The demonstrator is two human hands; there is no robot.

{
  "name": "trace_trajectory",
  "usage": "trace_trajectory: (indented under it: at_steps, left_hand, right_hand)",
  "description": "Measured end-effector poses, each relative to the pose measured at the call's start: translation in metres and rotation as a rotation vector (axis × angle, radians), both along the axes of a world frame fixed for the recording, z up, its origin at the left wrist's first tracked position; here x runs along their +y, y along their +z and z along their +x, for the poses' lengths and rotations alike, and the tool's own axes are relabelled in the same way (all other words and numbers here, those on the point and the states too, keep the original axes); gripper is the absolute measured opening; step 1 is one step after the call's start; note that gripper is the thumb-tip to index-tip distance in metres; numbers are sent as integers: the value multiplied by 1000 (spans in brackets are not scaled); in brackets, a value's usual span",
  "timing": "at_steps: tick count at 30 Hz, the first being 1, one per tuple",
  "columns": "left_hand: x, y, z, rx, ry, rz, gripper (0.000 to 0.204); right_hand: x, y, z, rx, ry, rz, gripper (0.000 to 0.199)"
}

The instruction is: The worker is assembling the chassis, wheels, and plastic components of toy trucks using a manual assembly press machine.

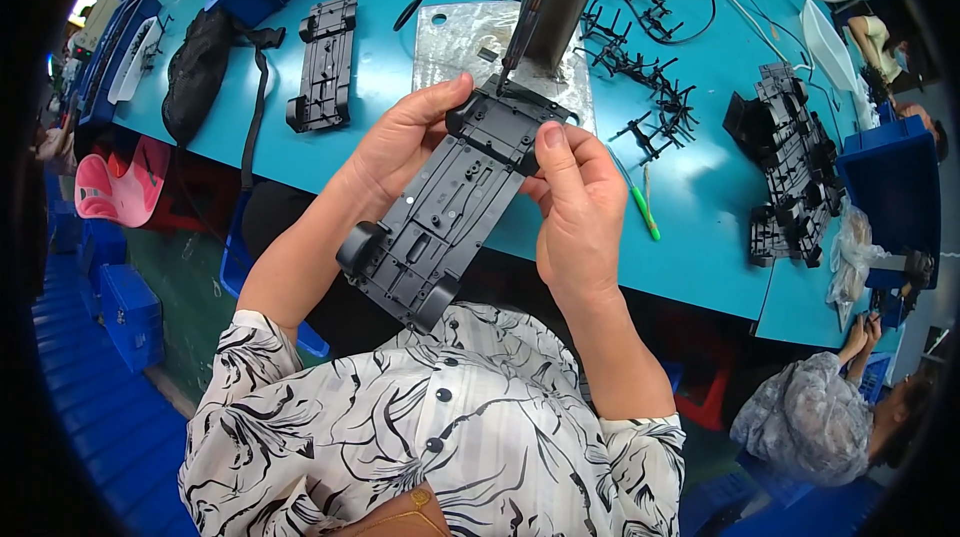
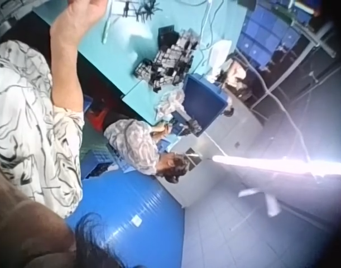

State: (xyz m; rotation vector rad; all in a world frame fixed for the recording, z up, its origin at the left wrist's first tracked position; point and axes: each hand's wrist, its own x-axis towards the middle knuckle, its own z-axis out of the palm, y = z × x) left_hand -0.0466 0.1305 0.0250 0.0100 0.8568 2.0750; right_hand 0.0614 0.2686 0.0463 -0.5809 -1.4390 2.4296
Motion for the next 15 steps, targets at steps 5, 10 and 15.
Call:
trace_trajectory:
  at_steps: [5, 10, 15]
  left_hand:
    - [0, 0, 0, 11, 10, -10, 31]
    - [-1, 2, 0, 25, 6, -18, 30]
    - [-1, 4, 0, 18, 0, -10, 29]
  right_hand:
    - [5, -4, 1, -6, 47, 34, 24]
    - [4, -3, 1, -17, 39, 41, 25]
    - [5, -6, 1, -8, 38, 30, 24]
